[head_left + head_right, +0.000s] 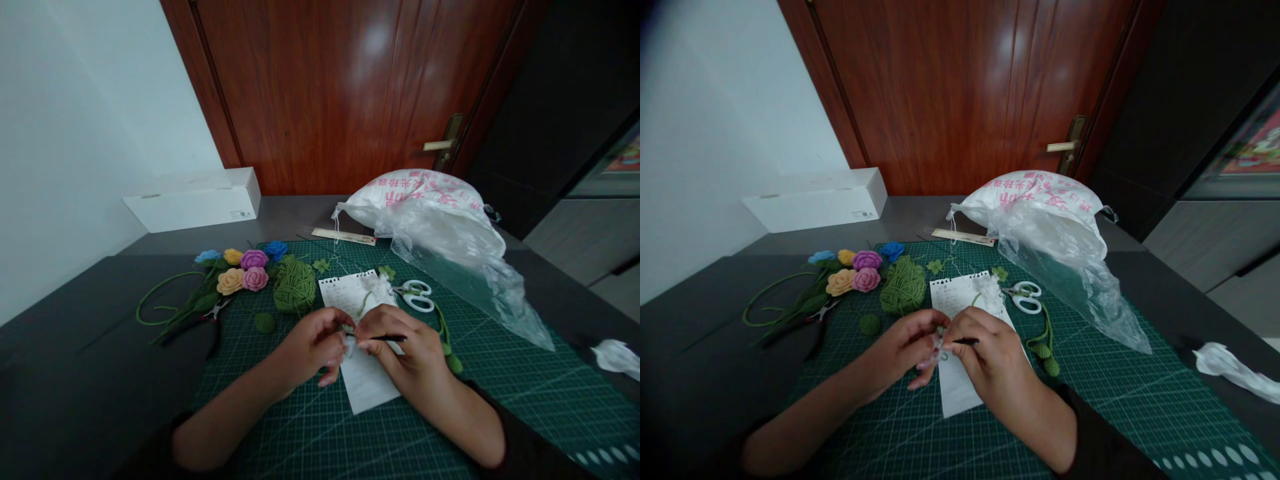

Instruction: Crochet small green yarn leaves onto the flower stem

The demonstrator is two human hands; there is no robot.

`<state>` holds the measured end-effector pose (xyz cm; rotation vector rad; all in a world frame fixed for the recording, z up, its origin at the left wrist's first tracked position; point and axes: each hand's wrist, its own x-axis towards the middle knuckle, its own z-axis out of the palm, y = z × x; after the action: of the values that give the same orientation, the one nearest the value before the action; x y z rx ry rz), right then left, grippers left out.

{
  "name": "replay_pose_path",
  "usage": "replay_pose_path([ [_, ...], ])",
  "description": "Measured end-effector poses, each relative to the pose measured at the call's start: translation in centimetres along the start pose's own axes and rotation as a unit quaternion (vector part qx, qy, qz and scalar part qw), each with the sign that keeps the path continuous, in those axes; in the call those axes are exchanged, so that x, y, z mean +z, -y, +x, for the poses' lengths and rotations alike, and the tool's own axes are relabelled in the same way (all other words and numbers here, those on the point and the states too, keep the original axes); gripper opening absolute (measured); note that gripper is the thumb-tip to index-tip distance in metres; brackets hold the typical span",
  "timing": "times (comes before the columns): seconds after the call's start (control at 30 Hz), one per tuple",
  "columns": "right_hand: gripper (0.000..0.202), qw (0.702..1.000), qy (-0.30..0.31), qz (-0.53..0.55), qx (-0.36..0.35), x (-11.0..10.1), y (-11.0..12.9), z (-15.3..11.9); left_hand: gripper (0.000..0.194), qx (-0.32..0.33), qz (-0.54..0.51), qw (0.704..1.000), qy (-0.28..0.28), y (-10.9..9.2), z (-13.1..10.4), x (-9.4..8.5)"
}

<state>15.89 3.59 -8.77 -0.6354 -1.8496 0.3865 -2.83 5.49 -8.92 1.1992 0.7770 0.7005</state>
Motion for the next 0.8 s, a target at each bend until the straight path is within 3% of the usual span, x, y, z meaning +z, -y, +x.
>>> replay_pose_path([
  [0.1,0.014,1.000,-0.009,0.001,0.006,-0.2,0.0,0.2,0.026,0.001,0.001,1.000,0.005,0.0,0.0,-0.1],
  [0.27,0.012,0.995,-0.089,0.014,0.039,-0.8,0.4,0.4,0.021,0.011,-0.007,1.000,-0.001,-0.7,-0.1,0.1],
  [0.47,0.004,0.971,-0.134,0.089,0.174,0.0,0.0,-0.1,0.022,0.015,-0.014,1.000,-0.012,-0.8,-0.2,0.4],
  [0.8,0.006,0.976,-0.135,0.089,0.147,0.1,0.2,0.0,0.022,0.015,-0.017,1.000,-0.008,-0.4,0.0,0.4],
])
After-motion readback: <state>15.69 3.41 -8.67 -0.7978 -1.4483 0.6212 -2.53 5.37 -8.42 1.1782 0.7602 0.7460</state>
